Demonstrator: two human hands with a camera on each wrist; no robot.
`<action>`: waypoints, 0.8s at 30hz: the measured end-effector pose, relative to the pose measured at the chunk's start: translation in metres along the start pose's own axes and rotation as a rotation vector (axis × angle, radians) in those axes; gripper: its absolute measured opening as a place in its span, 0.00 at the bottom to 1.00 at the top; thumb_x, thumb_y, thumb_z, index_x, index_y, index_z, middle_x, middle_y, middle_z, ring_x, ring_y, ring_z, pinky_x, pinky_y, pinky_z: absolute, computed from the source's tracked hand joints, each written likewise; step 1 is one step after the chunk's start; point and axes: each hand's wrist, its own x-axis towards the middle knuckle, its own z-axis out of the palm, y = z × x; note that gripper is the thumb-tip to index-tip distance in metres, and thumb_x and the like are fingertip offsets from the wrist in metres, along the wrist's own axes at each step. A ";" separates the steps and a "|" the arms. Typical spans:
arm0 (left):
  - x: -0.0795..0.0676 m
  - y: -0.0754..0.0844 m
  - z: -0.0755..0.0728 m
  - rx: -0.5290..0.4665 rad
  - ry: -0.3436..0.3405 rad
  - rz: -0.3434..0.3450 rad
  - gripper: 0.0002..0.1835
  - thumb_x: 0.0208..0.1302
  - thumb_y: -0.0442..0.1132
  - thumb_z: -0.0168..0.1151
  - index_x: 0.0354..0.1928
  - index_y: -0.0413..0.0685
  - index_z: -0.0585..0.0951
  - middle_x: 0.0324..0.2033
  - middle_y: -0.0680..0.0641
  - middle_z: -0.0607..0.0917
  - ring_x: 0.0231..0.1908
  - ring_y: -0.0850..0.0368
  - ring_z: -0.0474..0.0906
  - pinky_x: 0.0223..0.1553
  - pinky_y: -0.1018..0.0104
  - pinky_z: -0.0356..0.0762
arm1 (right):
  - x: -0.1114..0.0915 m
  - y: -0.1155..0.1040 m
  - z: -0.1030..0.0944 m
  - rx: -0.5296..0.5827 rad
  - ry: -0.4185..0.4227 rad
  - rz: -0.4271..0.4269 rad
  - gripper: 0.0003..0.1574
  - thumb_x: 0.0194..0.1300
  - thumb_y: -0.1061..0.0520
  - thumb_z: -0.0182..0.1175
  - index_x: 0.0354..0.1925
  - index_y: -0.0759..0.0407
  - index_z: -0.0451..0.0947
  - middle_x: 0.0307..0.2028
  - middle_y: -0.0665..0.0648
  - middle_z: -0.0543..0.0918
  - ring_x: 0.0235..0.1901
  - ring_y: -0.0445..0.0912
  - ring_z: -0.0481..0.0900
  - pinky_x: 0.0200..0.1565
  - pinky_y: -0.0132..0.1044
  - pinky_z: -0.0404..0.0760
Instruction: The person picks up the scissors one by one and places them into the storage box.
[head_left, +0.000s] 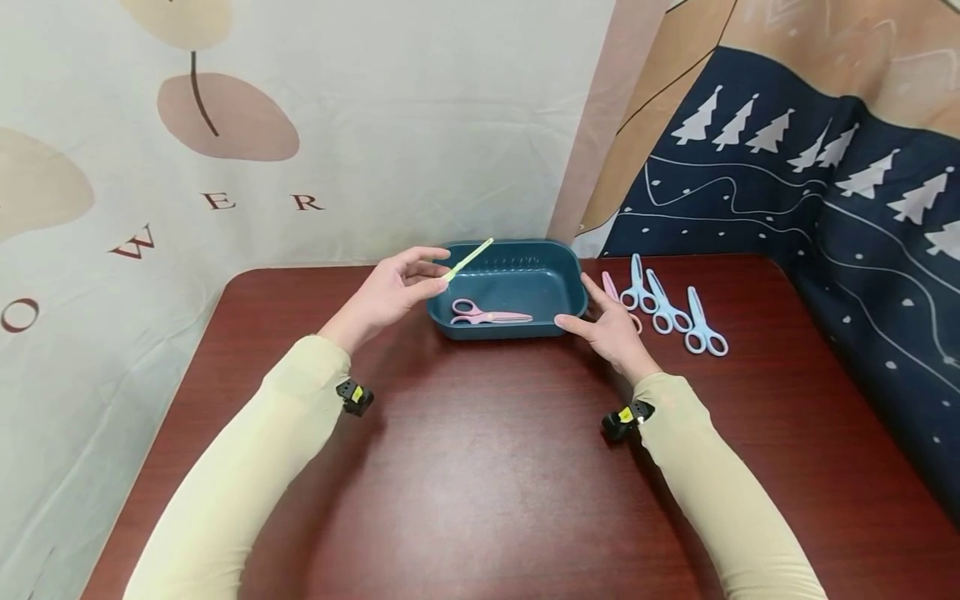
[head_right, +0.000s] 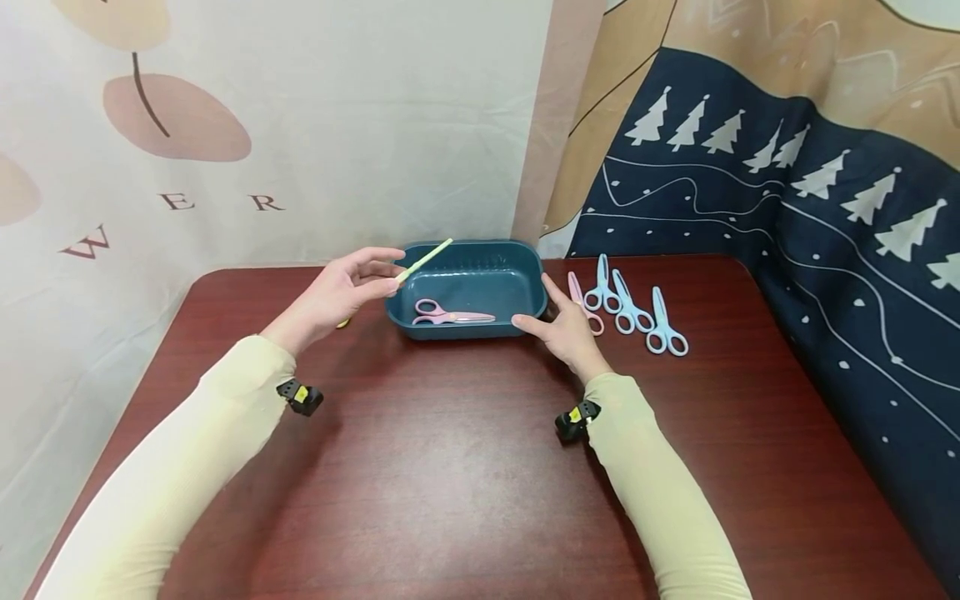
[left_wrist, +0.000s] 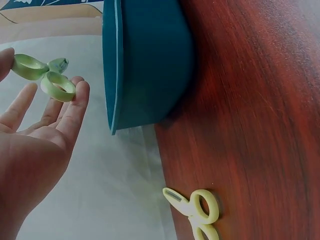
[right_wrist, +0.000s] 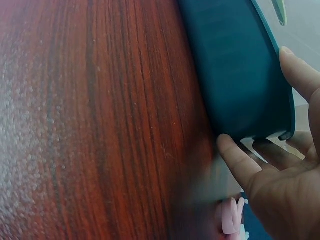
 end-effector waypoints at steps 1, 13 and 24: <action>0.001 0.000 0.001 0.006 -0.005 0.003 0.27 0.73 0.35 0.63 0.72 0.45 0.72 0.63 0.37 0.80 0.63 0.45 0.77 0.56 0.60 0.77 | 0.000 0.000 0.000 -0.001 -0.001 0.004 0.57 0.69 0.51 0.70 0.83 0.48 0.48 0.83 0.59 0.46 0.76 0.59 0.62 0.70 0.54 0.69; 0.012 0.007 0.006 0.043 -0.070 -0.012 0.27 0.74 0.38 0.62 0.72 0.46 0.72 0.63 0.38 0.80 0.65 0.45 0.76 0.65 0.49 0.73 | 0.000 -0.001 0.000 -0.016 0.002 0.022 0.57 0.69 0.51 0.70 0.84 0.47 0.47 0.83 0.58 0.46 0.76 0.59 0.62 0.69 0.54 0.70; 0.022 0.011 0.010 0.130 -0.099 -0.017 0.26 0.74 0.39 0.63 0.72 0.47 0.73 0.64 0.38 0.80 0.65 0.45 0.75 0.66 0.48 0.71 | 0.000 -0.001 0.000 -0.002 0.003 0.012 0.57 0.69 0.51 0.70 0.83 0.46 0.48 0.83 0.58 0.38 0.77 0.61 0.60 0.71 0.54 0.68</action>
